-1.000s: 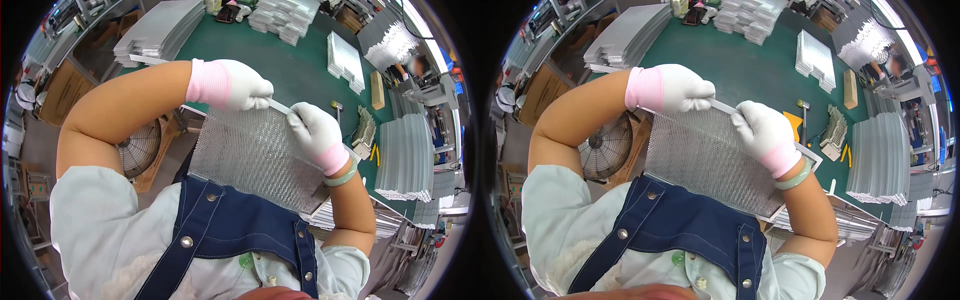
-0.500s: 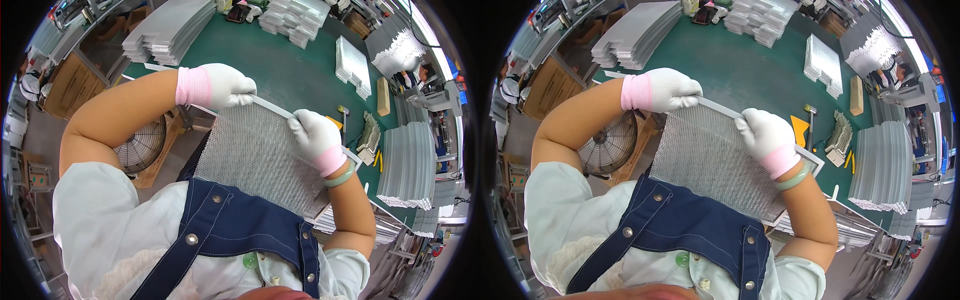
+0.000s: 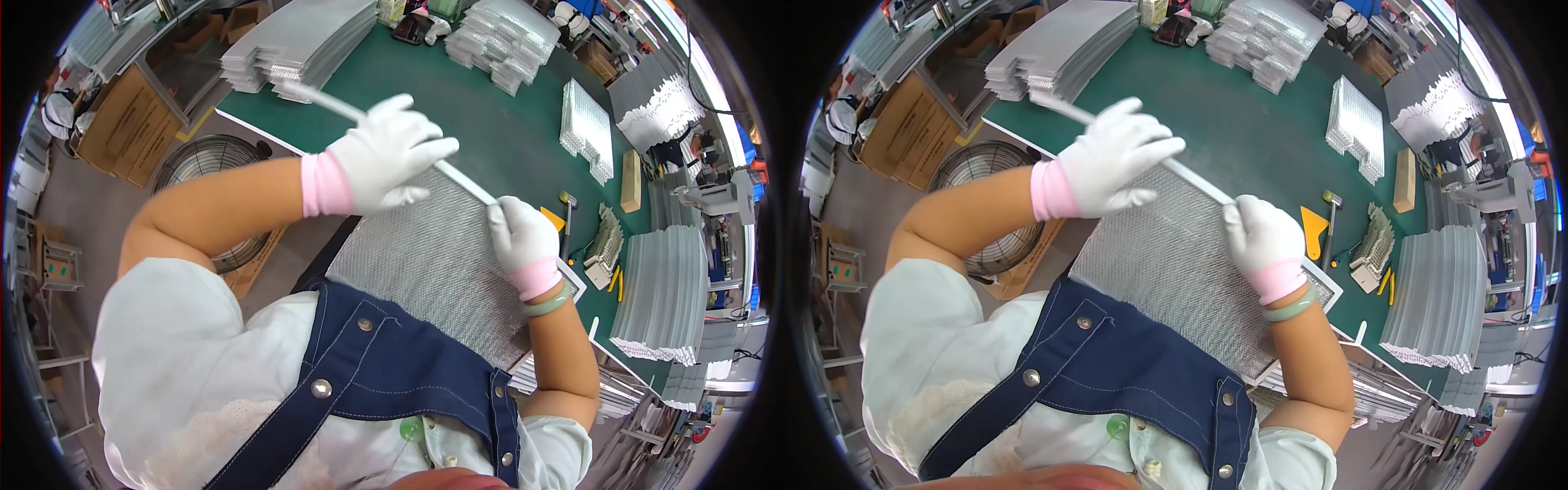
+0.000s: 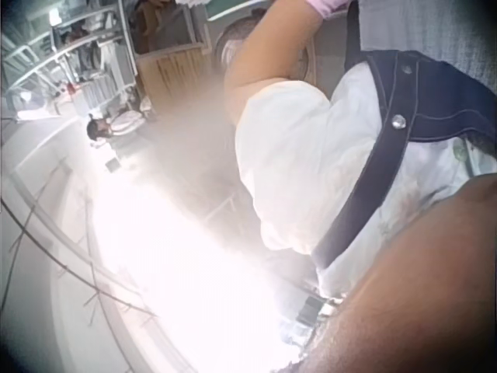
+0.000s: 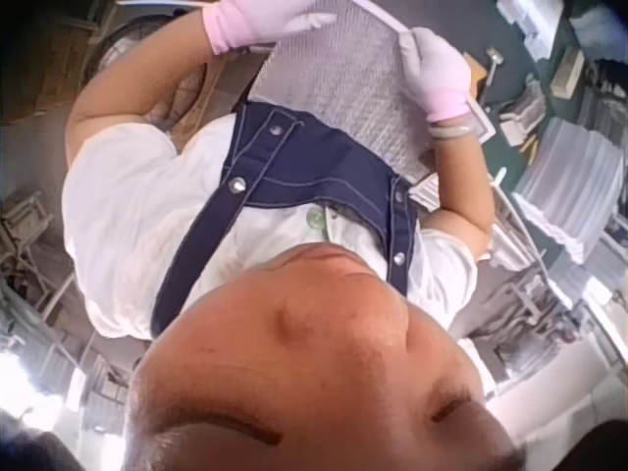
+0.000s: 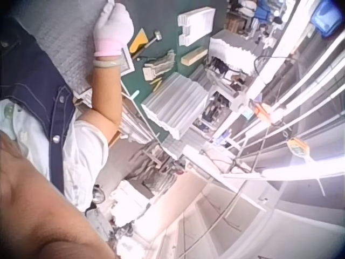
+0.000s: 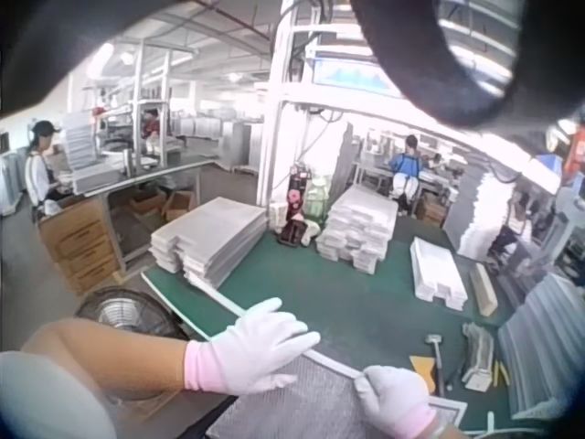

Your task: The person assembles metal frames by placing a mesh sheet on a workbench, inserting a small plastic component, and fitting metal bars into the mesh edges. They then use a hammer to secure the bars into place. The process is repeated for multiple units, with finished frames stacked on the table.

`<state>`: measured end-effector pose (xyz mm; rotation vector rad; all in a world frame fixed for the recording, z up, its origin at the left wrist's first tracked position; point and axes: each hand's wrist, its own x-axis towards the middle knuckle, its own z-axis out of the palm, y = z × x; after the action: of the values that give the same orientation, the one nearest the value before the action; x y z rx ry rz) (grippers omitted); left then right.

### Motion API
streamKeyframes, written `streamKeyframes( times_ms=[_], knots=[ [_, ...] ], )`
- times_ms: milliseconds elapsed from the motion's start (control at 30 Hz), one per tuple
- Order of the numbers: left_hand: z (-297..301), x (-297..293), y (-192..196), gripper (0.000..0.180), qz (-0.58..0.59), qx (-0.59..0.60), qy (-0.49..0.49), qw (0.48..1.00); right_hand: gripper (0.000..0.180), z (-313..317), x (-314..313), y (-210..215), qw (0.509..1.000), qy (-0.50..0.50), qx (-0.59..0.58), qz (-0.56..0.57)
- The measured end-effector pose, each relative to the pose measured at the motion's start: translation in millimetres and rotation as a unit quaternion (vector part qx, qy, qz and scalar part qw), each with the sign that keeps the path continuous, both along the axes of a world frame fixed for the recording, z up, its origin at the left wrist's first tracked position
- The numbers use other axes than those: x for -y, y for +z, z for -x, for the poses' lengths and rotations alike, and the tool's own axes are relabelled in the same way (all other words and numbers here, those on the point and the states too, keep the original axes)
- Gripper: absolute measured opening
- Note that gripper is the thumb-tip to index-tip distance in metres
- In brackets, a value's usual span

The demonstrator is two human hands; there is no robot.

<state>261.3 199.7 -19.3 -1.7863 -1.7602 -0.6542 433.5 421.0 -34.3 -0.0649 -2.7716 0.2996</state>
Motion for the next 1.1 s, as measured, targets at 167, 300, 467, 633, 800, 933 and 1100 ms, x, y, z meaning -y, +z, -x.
streamKeyframes(
  times_ms=[167,300,467,633,800,933,1100],
  knots=[
    [-22,27,-35,0.045,0.046,0.348,0.226,0.909,0.025,-3,-9,-1,0.998,-0.023,-0.005,0.057],
    [-36,11,-45,0.036,0.092,0.618,0.14,0.768,0.024,-3,-6,3,0.999,-0.02,0.01,0.044],
    [-22,5,-37,0.029,0.1,0.627,0.053,0.771,0.024,-13,-13,11,0.993,-0.06,0.026,0.098],
    [63,15,-39,0.073,0.085,0.815,-0.293,0.492,0.024,-23,-55,61,0.951,-0.178,-0.175,0.183],
    [15,-85,7,0.042,-0.081,0.644,-0.287,0.705,0.029,1,-51,52,0.82,-0.219,-0.491,0.198],
    [18,-99,2,0.04,0.03,0.597,-0.19,0.779,0.028,-22,-107,-47,0.91,-0.153,-0.385,0.037],
    [33,-95,-94,0.03,0.249,0.424,-0.106,0.864,0.039,-52,-97,-70,0.878,-0.029,0.009,0.477]
  ],
)
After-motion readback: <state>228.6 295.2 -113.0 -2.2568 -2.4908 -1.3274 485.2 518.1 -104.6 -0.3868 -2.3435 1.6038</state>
